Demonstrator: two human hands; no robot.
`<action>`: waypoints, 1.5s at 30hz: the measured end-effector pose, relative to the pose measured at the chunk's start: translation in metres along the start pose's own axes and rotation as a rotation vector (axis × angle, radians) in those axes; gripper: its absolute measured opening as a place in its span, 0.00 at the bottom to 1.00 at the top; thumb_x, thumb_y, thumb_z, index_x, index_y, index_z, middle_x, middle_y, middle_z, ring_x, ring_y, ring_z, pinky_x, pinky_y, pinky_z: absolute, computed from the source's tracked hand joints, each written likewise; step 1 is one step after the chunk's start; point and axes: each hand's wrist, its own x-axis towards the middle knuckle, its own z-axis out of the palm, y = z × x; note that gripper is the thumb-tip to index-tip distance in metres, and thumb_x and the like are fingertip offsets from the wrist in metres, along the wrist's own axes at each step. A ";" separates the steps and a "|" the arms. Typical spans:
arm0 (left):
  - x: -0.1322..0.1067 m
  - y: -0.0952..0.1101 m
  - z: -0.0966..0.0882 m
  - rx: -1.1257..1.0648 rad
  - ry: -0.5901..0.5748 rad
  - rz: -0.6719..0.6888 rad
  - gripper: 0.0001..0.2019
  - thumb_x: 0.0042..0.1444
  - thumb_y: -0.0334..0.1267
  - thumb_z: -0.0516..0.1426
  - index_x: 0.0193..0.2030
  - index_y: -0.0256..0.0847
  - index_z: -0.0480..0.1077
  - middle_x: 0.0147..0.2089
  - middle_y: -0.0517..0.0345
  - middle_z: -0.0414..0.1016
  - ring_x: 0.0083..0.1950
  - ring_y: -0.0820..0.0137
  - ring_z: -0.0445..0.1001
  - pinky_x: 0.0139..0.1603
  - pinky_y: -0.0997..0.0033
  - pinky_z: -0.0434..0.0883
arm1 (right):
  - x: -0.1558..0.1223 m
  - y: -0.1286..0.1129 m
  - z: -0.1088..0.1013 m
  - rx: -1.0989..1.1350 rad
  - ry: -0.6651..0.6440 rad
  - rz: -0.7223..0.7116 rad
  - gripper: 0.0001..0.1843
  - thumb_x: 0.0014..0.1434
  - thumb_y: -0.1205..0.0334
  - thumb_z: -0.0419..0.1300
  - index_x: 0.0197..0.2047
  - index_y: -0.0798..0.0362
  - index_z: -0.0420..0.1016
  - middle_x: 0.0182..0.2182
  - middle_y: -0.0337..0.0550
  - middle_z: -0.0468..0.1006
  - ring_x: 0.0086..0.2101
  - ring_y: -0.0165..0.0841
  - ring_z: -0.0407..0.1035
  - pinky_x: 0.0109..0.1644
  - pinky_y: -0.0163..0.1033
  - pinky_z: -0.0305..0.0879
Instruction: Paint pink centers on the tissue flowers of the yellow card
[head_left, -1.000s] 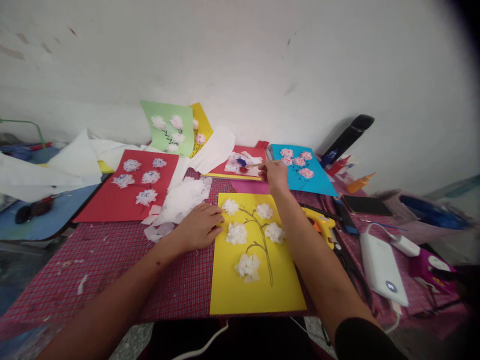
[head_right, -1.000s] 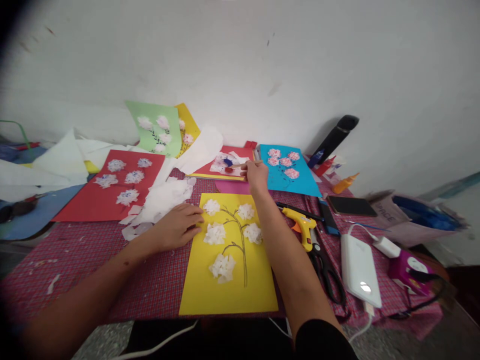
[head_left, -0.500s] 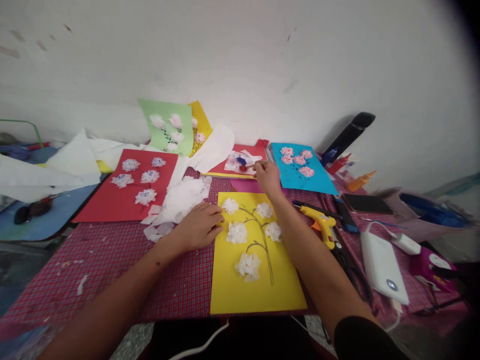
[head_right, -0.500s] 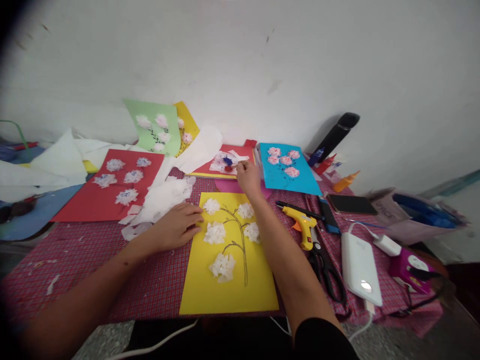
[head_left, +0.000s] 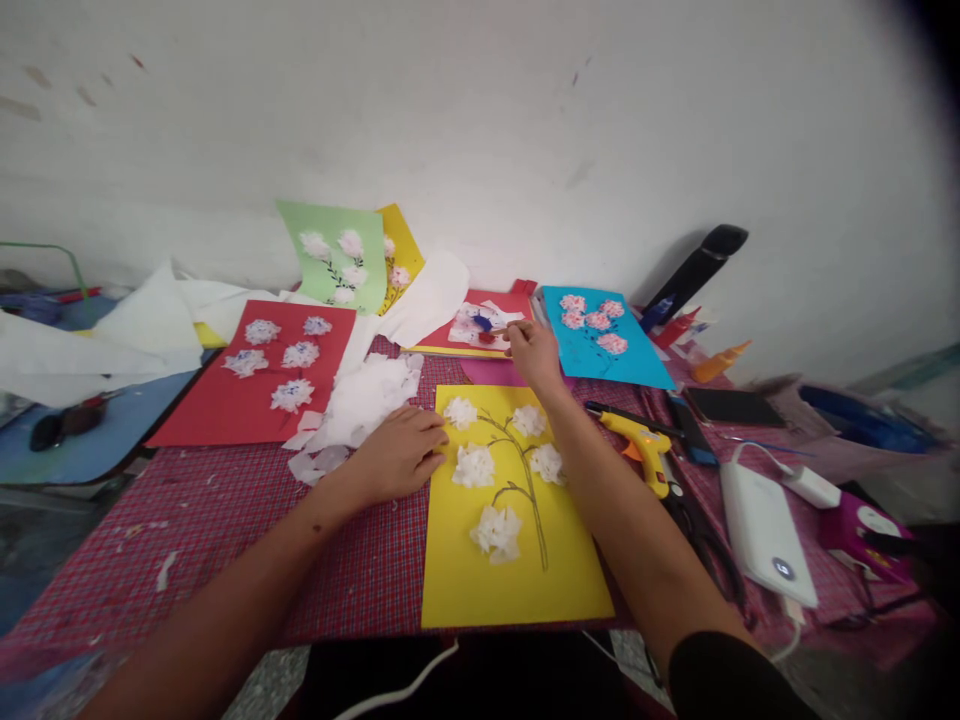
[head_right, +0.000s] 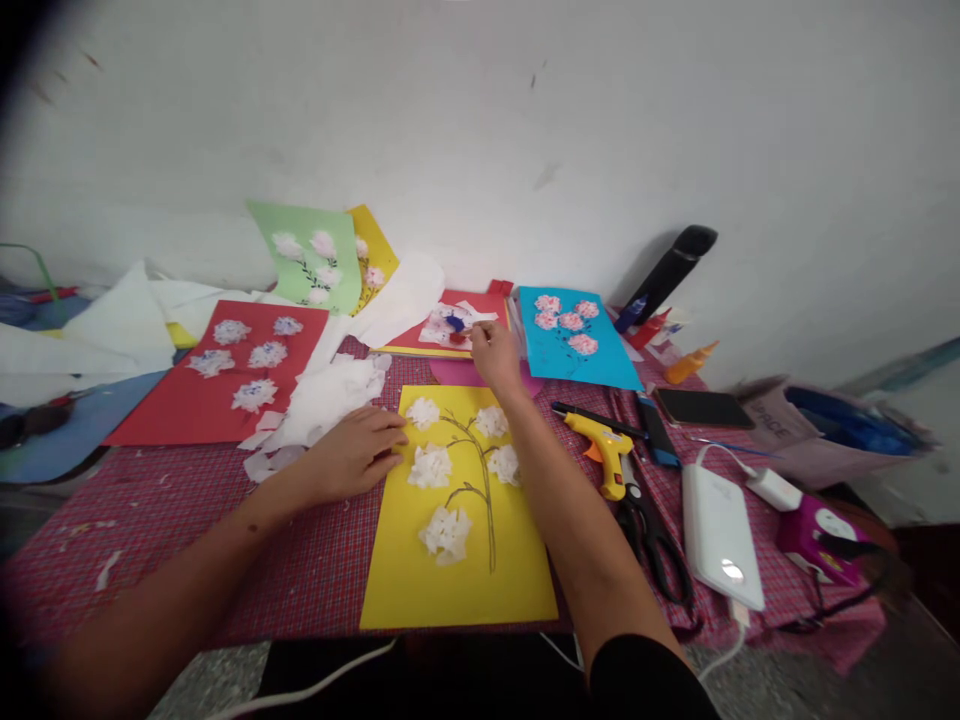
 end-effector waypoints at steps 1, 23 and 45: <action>0.000 0.000 0.000 -0.001 0.000 0.000 0.10 0.68 0.38 0.57 0.49 0.39 0.78 0.59 0.44 0.79 0.60 0.53 0.77 0.65 0.44 0.70 | 0.000 -0.001 0.000 0.005 -0.007 0.002 0.14 0.64 0.58 0.55 0.39 0.53 0.82 0.33 0.42 0.84 0.24 0.31 0.73 0.29 0.35 0.65; -0.003 -0.003 0.003 0.020 0.019 0.022 0.11 0.70 0.40 0.56 0.51 0.41 0.78 0.59 0.46 0.79 0.60 0.56 0.77 0.64 0.47 0.70 | 0.005 -0.024 -0.017 0.472 0.211 0.269 0.06 0.59 0.60 0.60 0.31 0.51 0.74 0.28 0.40 0.80 0.22 0.28 0.73 0.19 0.31 0.60; -0.001 0.001 -0.001 0.010 0.004 0.018 0.10 0.69 0.38 0.55 0.47 0.41 0.78 0.53 0.47 0.80 0.56 0.57 0.77 0.63 0.49 0.70 | -0.002 -0.037 -0.041 0.575 0.177 0.336 0.04 0.58 0.61 0.62 0.33 0.51 0.73 0.27 0.38 0.80 0.22 0.26 0.71 0.20 0.29 0.58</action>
